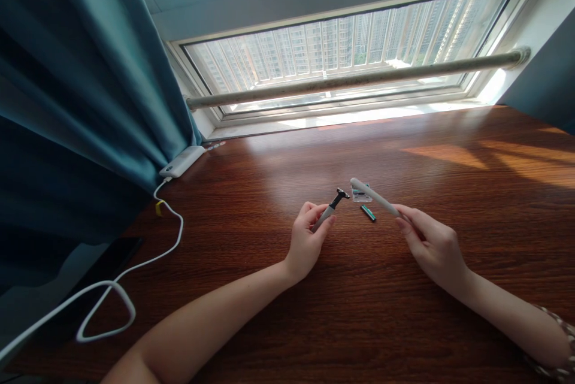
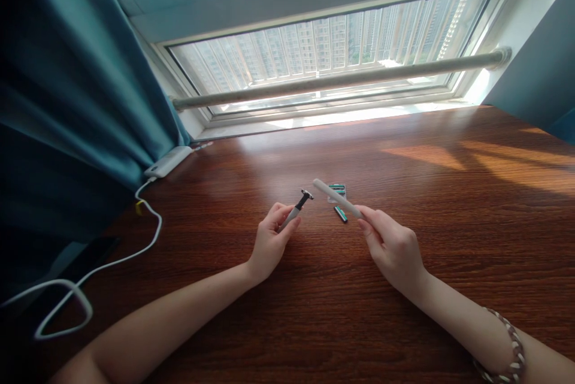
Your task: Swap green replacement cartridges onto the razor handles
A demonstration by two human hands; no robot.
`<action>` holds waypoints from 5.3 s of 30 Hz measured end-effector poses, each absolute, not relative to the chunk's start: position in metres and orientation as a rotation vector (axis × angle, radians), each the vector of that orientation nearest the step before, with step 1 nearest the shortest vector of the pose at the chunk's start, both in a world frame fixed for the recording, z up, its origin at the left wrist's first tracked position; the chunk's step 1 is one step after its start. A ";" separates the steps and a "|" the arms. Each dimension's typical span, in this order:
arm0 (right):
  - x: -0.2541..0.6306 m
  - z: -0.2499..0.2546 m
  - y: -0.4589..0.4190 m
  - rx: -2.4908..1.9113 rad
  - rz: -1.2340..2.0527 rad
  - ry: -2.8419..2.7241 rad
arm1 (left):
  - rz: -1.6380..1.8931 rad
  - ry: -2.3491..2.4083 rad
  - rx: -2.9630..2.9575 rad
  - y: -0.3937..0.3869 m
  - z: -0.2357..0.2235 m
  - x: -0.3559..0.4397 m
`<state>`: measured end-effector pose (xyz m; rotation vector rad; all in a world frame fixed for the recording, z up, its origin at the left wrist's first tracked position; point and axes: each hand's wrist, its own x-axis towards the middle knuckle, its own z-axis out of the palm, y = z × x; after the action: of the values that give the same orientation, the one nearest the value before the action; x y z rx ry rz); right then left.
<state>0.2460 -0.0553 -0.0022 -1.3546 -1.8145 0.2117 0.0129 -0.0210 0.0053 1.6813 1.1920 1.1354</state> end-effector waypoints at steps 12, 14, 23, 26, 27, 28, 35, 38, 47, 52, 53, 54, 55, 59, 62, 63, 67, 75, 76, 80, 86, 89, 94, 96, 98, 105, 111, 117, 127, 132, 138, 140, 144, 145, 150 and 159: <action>0.254 -0.003 -0.039 -1.473 0.470 -1.514 | 0.688 1.564 2.290 0.005 -0.002 -0.002; 0.254 -0.003 -0.038 -1.472 0.477 -1.520 | 0.653 1.608 2.335 0.005 -0.004 -0.002; 0.256 -0.004 -0.040 -1.445 0.483 -1.565 | 0.637 1.663 2.395 0.009 -0.010 -0.003; 0.256 -0.003 -0.040 -1.443 0.479 -1.568 | 0.683 1.667 2.350 0.008 -0.010 -0.002; 0.256 -0.003 -0.040 -1.443 0.478 -1.568 | 0.695 1.676 2.329 0.008 -0.010 -0.002; 0.256 -0.003 -0.040 -1.441 0.477 -1.569 | 0.702 1.686 2.312 0.007 -0.009 -0.002; 0.255 -0.003 -0.041 -1.440 0.479 -1.576 | 0.693 1.703 2.331 0.007 -0.008 -0.001; 0.254 -0.003 -0.041 -1.447 0.478 -1.577 | 0.680 1.721 2.339 0.008 -0.007 -0.001; 0.255 -0.003 -0.041 -1.455 0.466 -1.588 | 0.665 1.767 2.336 0.005 -0.006 0.000; 0.254 -0.003 -0.041 -1.441 0.476 -1.586 | 0.670 1.790 2.344 0.005 -0.008 0.000; 0.254 -0.003 -0.041 -1.440 0.473 -1.588 | 0.678 1.791 2.345 0.005 -0.009 0.000; 0.254 -0.002 -0.041 -1.440 0.469 -1.591 | 0.691 1.793 2.346 0.005 -0.009 0.000; 0.254 -0.002 -0.041 -1.440 0.464 -1.593 | 0.712 1.800 2.347 0.005 -0.009 0.000; 0.254 -0.001 -0.042 -1.421 0.437 -1.595 | 0.900 1.837 2.398 -0.001 -0.004 0.003; 0.255 0.000 -0.043 -1.402 0.427 -1.594 | 1.016 1.693 2.509 -0.012 0.003 0.013; 0.255 0.001 -0.043 -1.397 0.428 -1.594 | 1.014 1.618 2.543 -0.016 0.005 0.018; 0.255 0.002 -0.044 -1.382 0.439 -1.593 | 0.860 1.468 2.595 -0.022 0.006 0.048; 0.257 0.004 -0.043 -1.330 0.407 -1.586 | 0.713 1.586 2.471 -0.004 -0.012 0.085; 0.257 0.005 -0.043 -1.322 0.408 -1.589 | 0.713 1.586 2.463 -0.003 -0.013 0.085; 0.257 0.006 -0.043 -1.304 0.417 -1.614 | 0.713 1.554 2.465 -0.002 -0.015 0.086; 0.256 0.007 -0.043 -1.318 0.388 -1.591 | 0.854 1.376 2.306 0.006 -0.005 0.081; 0.262 0.009 -0.039 -1.324 0.357 -1.610 | 1.029 1.215 2.215 0.010 0.004 0.065; 0.280 0.009 -0.028 -1.209 0.227 -1.914 | 1.054 1.050 2.043 0.006 0.005 0.036; 0.285 0.008 -0.025 -1.164 0.234 -2.005 | 1.039 0.979 1.970 0.004 0.002 0.030; 0.288 0.006 -0.023 -1.124 0.273 -2.051 | 1.051 0.934 1.913 0.003 0.000 0.029; 0.280 0.010 -0.031 -1.068 0.408 -2.204 | 1.092 0.872 1.906 0.008 -0.001 0.023; 0.276 0.005 -0.029 -1.131 0.390 -2.219 | 1.091 0.853 1.925 0.007 0.004 0.020; 0.276 0.001 -0.027 -1.173 0.291 -2.148 | 1.086 0.824 1.951 0.006 0.006 0.020; 0.275 0.001 -0.029 -1.154 0.226 -2.153 | 1.075 0.807 1.948 0.007 0.001 0.021; 0.275 0.001 -0.030 -1.208 0.189 -2.201 | 1.081 0.802 1.943 0.007 0.001 0.021; 0.277 -0.002 -0.027 -1.257 0.109 -2.071 | 1.083 0.790 1.921 0.007 0.001 0.021; 0.277 -0.001 -0.028 -1.173 0.170 -2.117 | 1.076 0.790 1.914 0.008 0.000 0.021; 0.276 -0.001 -0.030 -1.120 0.219 -2.210 | 1.072 0.771 1.906 0.007 0.000 0.022; 0.276 -0.002 -0.030 -1.163 0.189 -2.191 | 1.074 0.766 1.904 0.007 0.000 0.022; 0.275 -0.002 -0.029 -1.218 0.117 -2.088 | 1.083 0.760 1.895 0.006 0.002 0.022; 0.274 0.001 -0.031 -1.218 0.090 -2.173 | 1.085 0.744 1.893 0.007 0.001 0.021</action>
<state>0.2738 -0.0311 0.0006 -1.2176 -2.1726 0.0898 0.0212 0.0065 0.0011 1.8926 0.7443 1.0847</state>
